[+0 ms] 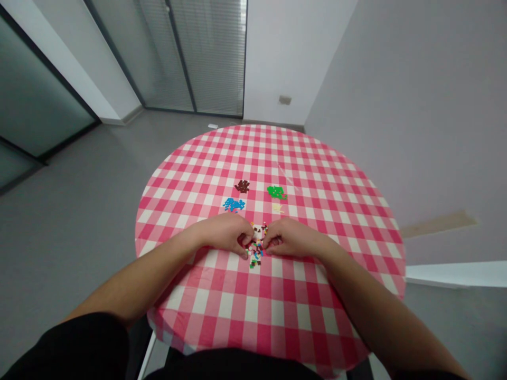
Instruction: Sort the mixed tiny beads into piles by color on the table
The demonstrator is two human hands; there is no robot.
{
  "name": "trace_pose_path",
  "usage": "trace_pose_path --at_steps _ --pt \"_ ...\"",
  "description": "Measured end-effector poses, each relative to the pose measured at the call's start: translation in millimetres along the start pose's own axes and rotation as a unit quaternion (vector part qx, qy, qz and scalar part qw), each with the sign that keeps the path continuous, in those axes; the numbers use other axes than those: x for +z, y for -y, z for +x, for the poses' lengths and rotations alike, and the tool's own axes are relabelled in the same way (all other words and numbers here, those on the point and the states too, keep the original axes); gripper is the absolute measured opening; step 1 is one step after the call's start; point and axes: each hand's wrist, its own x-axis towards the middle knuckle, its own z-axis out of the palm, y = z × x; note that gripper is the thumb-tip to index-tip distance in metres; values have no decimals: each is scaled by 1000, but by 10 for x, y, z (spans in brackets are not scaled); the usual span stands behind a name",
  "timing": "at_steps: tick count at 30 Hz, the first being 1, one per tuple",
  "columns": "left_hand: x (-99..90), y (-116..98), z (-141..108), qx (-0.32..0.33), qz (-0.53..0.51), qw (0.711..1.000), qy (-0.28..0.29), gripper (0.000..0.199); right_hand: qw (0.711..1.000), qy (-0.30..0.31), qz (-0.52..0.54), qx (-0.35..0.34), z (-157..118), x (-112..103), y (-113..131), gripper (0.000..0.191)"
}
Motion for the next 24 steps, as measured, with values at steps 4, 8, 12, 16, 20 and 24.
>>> trace_pose_path --at_steps 4,8,12,16,20,24 --pt "-12 -13 14 -12 3 1000 -8 25 1000 -8 7 -17 10 12 -14 19" --pt "-11 -9 16 -5 -21 999 -35 22 997 -46 54 -28 14 20 -26 12" --pt "-4 6 28 -7 -66 994 -88 26 978 -159 136 17 20 20 -66 14" --pt "16 43 57 -11 -99 985 -144 24 934 -261 234 61 31 34 -145 15" --pt "42 57 88 -10 -139 972 -188 23 908 -314 274 52 57 62 -196 17" --pt "79 49 119 -24 -157 959 -234 18 889 -325 320 33 89 115 -210 26"
